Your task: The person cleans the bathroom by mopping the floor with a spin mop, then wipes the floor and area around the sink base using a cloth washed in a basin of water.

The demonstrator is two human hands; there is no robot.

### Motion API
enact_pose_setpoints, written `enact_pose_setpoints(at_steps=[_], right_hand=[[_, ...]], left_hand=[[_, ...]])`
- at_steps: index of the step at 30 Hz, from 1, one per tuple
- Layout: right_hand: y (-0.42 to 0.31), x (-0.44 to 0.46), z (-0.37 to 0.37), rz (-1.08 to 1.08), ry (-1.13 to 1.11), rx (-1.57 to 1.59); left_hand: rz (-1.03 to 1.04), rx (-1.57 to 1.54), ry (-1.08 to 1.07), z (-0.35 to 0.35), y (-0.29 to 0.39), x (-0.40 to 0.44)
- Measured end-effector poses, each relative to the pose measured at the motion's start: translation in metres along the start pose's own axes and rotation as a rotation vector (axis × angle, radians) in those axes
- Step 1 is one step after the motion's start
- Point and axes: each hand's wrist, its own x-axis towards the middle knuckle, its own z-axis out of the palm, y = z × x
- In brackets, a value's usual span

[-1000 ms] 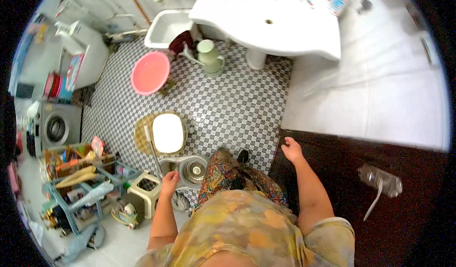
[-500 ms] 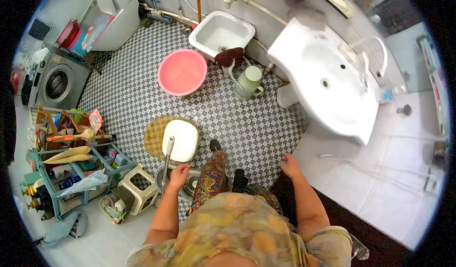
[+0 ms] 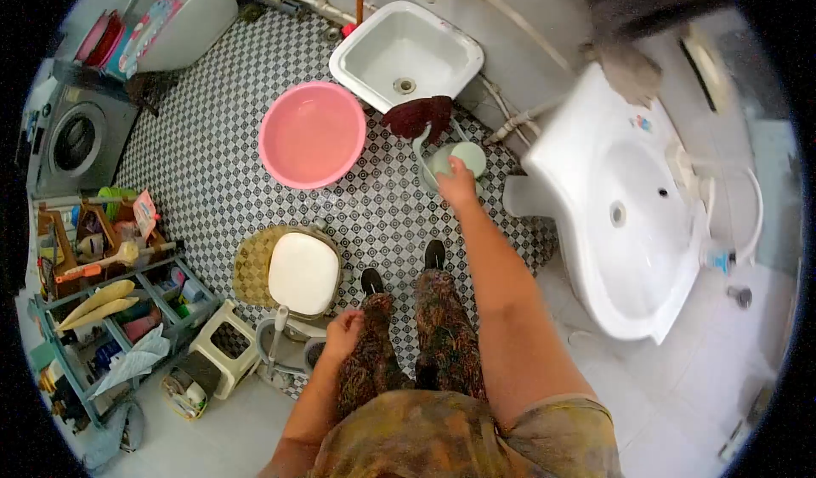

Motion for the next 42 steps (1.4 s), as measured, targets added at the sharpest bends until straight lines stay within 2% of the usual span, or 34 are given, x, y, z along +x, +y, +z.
enact_pose_setpoints(at_steps=[2,5,7,12,14,16,19,20,22,24,26,27,28,30,32,34,38,40,42], right_hand=[[0.026,0.081,0.012,-0.138,0.095,-0.320],[0.018,0.143,0.023,-0.235,0.095,-0.313],[-0.004,0.149,0.030,-0.190,0.078,-0.248],[-0.020,0.172,0.045,-0.027,-0.023,-0.088],[-0.016,0.187,0.049,-0.032,0.091,-0.278],[-0.019,0.195,0.051,-0.030,0.114,-0.302],[-0.020,0.205,0.044,-0.152,0.198,-0.709],[-0.018,0.206,0.042,-0.149,0.199,-0.709],[-0.026,0.199,0.041,-0.292,0.329,-0.556],[-0.038,0.178,0.044,-0.345,0.356,-0.467],[-0.050,0.145,0.047,-0.475,0.264,-0.105],[-0.044,0.135,0.051,-0.574,0.203,0.111],[-0.048,0.112,0.051,-0.571,0.114,0.288],[-0.048,0.075,0.044,-0.583,0.091,0.245],[-0.042,0.039,0.034,-0.441,-0.014,0.283],[-0.021,0.018,0.021,-0.431,-0.031,0.202],[0.036,-0.018,-0.020,-0.396,-0.039,0.052],[0.054,-0.043,-0.048,-0.446,-0.008,-0.201],[0.100,-0.055,-0.068,-0.330,-0.026,-0.052]], left_hand=[[0.007,0.064,0.037,0.010,0.007,-0.001],[-0.091,0.038,0.059,0.026,-0.005,-0.015],[-0.313,-0.094,0.058,0.040,-0.015,-0.020],[-0.404,-0.162,0.136,0.061,-0.017,-0.014],[-0.420,-0.198,0.143,0.063,-0.009,-0.005],[-0.450,-0.185,0.103,0.063,0.003,0.008],[-0.452,-0.233,0.108,0.069,-0.001,0.010],[-0.453,-0.231,0.105,0.070,-0.003,0.009],[-0.460,-0.275,0.100,0.072,-0.008,0.007],[-0.409,-0.195,0.108,0.076,-0.020,0.002],[-0.344,-0.118,0.120,0.075,-0.018,0.004],[-0.369,-0.137,0.127,0.070,-0.011,0.008],[-0.395,-0.157,0.132,0.068,-0.007,0.010],[-0.350,-0.188,0.181,0.072,-0.010,0.015],[-0.296,-0.219,0.221,0.071,-0.012,0.030],[-0.423,-0.408,0.242,0.069,-0.009,0.055],[-0.428,-0.465,0.222,0.071,-0.017,0.111],[-0.435,-0.471,0.197,0.076,-0.024,0.127],[-0.354,-0.452,0.139,0.082,-0.042,0.130]])
